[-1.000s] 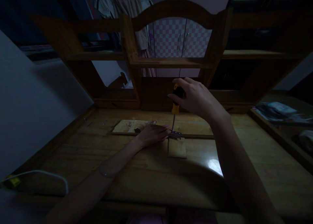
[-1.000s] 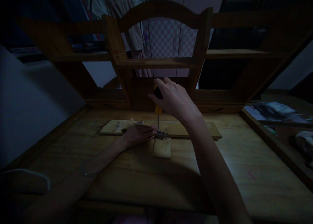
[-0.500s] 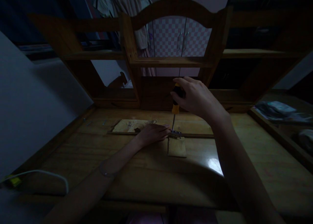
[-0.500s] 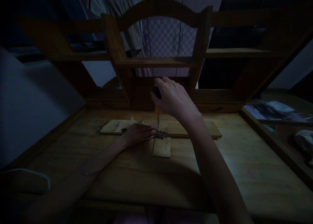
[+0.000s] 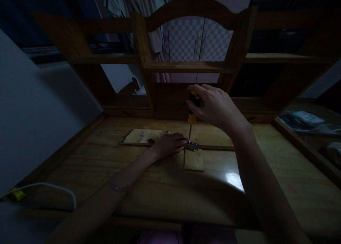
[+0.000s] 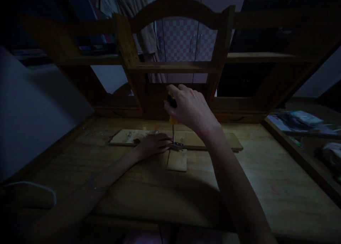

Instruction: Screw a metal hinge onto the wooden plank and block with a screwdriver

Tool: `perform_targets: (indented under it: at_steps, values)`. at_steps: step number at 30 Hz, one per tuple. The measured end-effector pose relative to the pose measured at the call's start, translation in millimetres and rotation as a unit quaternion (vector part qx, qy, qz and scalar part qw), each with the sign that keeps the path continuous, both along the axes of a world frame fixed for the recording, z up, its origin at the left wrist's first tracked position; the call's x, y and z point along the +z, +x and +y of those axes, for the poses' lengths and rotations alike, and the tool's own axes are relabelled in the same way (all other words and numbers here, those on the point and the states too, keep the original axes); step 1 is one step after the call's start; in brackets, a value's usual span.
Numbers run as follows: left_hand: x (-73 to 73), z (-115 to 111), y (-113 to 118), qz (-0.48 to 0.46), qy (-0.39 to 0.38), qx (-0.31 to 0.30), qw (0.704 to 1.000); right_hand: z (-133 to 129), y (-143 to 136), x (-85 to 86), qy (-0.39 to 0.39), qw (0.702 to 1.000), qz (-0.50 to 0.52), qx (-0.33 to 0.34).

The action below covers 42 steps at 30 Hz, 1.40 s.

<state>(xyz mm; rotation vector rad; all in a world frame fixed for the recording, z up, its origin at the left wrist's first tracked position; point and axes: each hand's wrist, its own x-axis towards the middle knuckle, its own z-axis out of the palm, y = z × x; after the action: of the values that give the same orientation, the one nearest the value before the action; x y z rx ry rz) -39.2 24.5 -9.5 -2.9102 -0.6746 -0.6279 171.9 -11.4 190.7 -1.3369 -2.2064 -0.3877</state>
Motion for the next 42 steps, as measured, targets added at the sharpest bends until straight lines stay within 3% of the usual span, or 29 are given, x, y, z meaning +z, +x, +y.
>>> perform_targets:
  at_steps: [8, 21, 29, 42]
  values:
    - [9.4, -5.1, 1.7, -0.018, -0.076, 0.012, 0.997, 5.2, 6.1, -0.2, 0.005, 1.0, -0.003, -0.004]
    - [8.2, -5.6, 0.7, 0.001, -0.055, 0.019, 0.998, 6.2, 6.2, -1.7, 0.003, 1.0, -0.008, -0.003]
    - [6.1, -5.1, 0.7, 0.009, 0.015, 0.011, 1.0, 5.5, 6.1, -1.4, -0.017, 1.0, 0.006, 0.022]
    - [7.8, -5.4, 0.8, 0.016, -0.006, 0.011, 1.0, 5.7, 6.1, -0.9, -0.022, 1.0, 0.005, 0.017]
